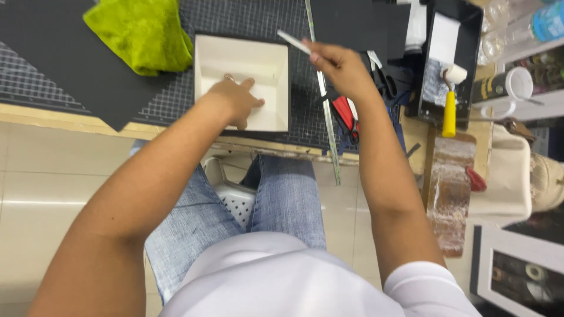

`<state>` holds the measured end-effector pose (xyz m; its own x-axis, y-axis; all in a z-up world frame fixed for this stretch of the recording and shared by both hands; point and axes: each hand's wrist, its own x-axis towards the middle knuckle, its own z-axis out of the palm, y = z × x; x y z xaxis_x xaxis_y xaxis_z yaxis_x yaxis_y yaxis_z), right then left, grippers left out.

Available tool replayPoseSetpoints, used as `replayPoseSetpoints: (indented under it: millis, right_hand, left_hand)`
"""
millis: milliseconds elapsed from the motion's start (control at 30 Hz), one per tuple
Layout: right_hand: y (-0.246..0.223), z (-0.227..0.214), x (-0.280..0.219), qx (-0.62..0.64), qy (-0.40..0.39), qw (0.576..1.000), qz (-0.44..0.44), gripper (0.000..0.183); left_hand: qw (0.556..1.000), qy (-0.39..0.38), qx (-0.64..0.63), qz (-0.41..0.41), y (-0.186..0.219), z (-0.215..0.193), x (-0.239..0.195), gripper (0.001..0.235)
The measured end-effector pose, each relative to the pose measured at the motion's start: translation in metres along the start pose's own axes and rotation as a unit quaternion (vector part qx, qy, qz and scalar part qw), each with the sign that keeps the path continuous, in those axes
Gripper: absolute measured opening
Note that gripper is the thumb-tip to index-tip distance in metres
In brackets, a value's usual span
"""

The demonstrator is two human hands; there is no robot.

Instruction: Assembling a small decorative box by covering a frame with black paper using hand tools like a bone folder and scissors.

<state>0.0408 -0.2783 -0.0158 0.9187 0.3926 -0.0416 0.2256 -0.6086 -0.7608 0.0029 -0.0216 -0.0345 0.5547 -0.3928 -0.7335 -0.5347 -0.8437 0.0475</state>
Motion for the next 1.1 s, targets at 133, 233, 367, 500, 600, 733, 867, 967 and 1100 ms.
replayPoseSetpoints:
  millis: [133,233,367,500,600,733,867,967,1100]
  right_hand:
    - [0.006,0.010,-0.018,-0.040,0.118,0.985,-0.123,0.033]
    - [-0.012,0.013,-0.054,-0.144,0.041,0.983,-0.104,0.037]
    - [-0.062,0.007,-0.127,-0.132,-0.028,0.991,-0.015,0.028]
    - [-0.033,0.007,-0.178,0.027,-0.073,0.997,0.022,0.031]
    - [0.003,0.045,-0.183,0.161,0.090,0.981,0.064,0.037]
    - [0.006,0.131,-0.182,0.324,0.173,0.919,0.144,0.041]
    - [-0.013,0.175,-0.166,0.442,0.168,0.863,0.176,0.046]
    - [-0.015,0.159,-0.137,0.431,0.206,0.862,0.171,0.046]
    - [0.004,0.115,-0.102,0.295,0.196,0.919,0.173,0.040]
  left_hand:
    - [1.000,0.009,0.001,-0.004,-0.002,-0.001,-0.009,0.078]
    - [1.000,0.006,-0.008,-0.008,0.002,0.003,-0.008,0.077]
    - [0.984,0.162,-0.070,0.005,-0.004,0.021,0.003,0.069]
    - [0.987,0.144,-0.064,0.021,-0.008,0.019,0.004,0.068]
    - [0.974,0.148,-0.167,0.035,-0.018,-0.004,-0.049,0.055]
    - [0.957,0.152,-0.242,0.045,-0.002,-0.007,-0.094,0.043]
    - [0.934,0.160,-0.304,0.100,0.035,0.030,-0.054,0.042]
    - [0.928,0.189,-0.299,0.113,0.058,0.042,-0.004,0.044]
    - [0.928,0.273,-0.243,0.064,0.051,0.027,0.040,0.055]
